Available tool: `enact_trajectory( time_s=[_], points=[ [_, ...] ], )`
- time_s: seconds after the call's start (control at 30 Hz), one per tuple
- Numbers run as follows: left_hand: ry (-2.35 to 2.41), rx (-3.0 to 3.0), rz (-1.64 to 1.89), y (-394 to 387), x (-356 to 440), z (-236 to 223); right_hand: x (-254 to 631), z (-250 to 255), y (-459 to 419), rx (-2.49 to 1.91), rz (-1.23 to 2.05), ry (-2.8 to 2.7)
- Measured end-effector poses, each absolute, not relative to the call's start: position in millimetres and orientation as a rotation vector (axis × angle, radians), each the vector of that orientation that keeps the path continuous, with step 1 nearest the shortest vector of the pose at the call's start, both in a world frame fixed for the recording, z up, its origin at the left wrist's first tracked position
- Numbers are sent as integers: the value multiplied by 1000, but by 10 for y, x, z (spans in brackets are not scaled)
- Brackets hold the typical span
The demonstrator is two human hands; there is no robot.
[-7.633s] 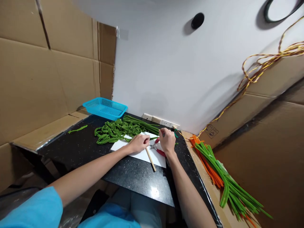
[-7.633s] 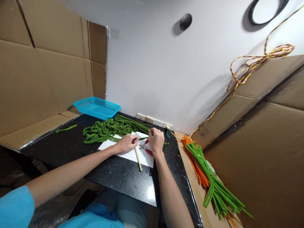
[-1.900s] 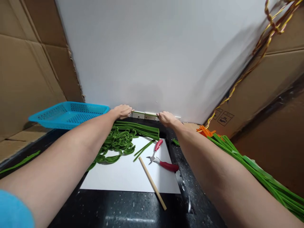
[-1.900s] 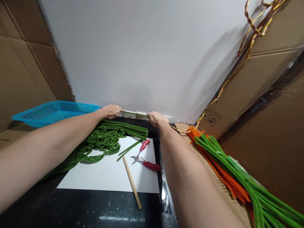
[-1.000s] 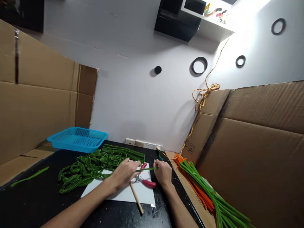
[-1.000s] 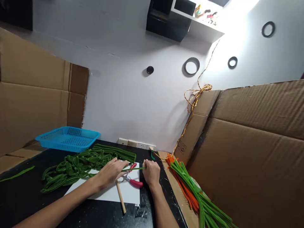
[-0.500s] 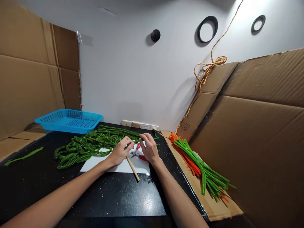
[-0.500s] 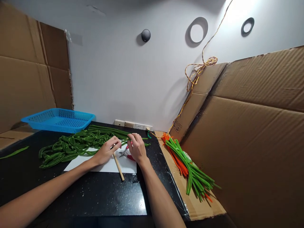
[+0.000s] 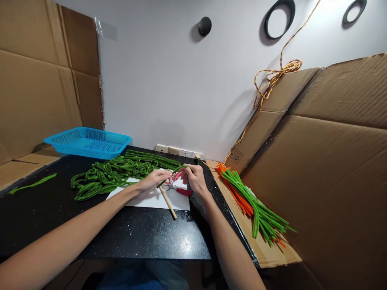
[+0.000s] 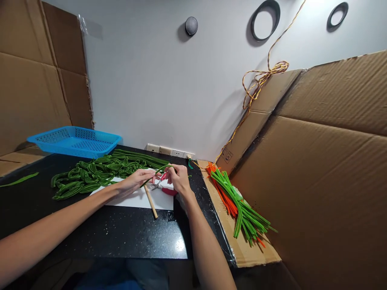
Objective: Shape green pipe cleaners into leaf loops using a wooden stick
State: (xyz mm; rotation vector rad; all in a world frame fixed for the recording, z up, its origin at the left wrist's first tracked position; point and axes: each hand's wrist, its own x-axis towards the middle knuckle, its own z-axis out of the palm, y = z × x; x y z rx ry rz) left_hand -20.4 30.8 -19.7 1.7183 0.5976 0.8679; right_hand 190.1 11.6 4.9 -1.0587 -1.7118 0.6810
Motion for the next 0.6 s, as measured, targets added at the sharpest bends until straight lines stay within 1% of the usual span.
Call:
enact_trajectory(
  time_s=[0.13, 0.27, 0.4, 0.6],
  points=[
    [416, 1479, 772, 241, -205, -182, 1824, 126, 89, -930, 1128, -1705],
    [320, 1389, 701, 195, -207, -175, 1800, 209, 43, -807, 1355, -1620],
    [292, 1346, 682, 129, -187, -125, 1763, 228, 32, -760, 1412, -1535],
    [344, 1274, 587, 75, -119, -168, 1608, 85, 69, -743, 1295, -1406]
  ],
)
